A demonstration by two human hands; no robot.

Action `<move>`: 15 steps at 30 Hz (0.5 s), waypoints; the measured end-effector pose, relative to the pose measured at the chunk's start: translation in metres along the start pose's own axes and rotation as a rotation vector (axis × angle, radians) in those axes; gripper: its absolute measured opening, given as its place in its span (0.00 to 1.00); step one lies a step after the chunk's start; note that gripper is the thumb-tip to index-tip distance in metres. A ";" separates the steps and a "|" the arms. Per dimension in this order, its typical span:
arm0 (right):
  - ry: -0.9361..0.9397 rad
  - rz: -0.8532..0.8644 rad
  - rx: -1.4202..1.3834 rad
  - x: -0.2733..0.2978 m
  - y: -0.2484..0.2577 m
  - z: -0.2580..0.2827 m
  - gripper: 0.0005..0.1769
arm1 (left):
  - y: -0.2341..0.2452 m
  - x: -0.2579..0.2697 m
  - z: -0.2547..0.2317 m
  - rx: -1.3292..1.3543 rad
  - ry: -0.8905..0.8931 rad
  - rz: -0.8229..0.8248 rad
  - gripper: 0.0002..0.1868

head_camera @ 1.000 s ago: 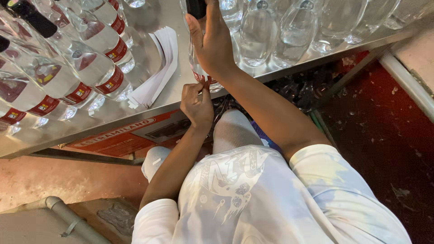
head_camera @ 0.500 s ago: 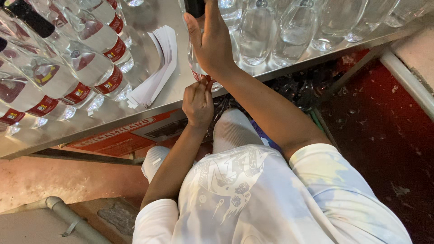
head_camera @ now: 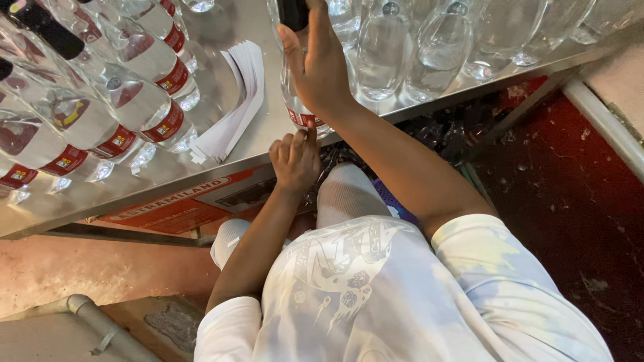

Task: The person applies red and white labels to clear glass bottles filled with liquid. They peel the backing from each label, wrap it around the bottle, smooth it down, and then place the labeled bottle on a metal table among others.

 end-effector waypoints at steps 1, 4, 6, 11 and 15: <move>0.000 0.000 -0.001 0.001 0.000 -0.002 0.19 | 0.002 0.003 0.000 -0.001 0.000 0.000 0.22; 0.049 -0.008 0.022 0.002 0.002 -0.001 0.20 | 0.005 0.009 -0.003 -0.094 -0.096 0.074 0.23; 0.008 0.081 -0.073 0.002 0.002 0.002 0.25 | 0.013 0.011 -0.003 0.071 -0.173 0.080 0.16; -0.034 0.107 -0.248 -0.026 -0.002 0.013 0.26 | 0.037 0.002 0.033 0.199 -0.067 -0.004 0.12; 0.048 0.091 -0.307 -0.060 -0.020 0.036 0.25 | 0.042 -0.023 0.087 0.286 0.183 0.071 0.10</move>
Point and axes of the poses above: each hand's wrist, its own x-axis away from the middle knuckle, its own y-axis out of the back of the hand, z = x × y, the point moved 7 cm from there along -x, towards the middle knuckle, and after that the axes turned 13 degrees about -y, right-handed, at the moved point
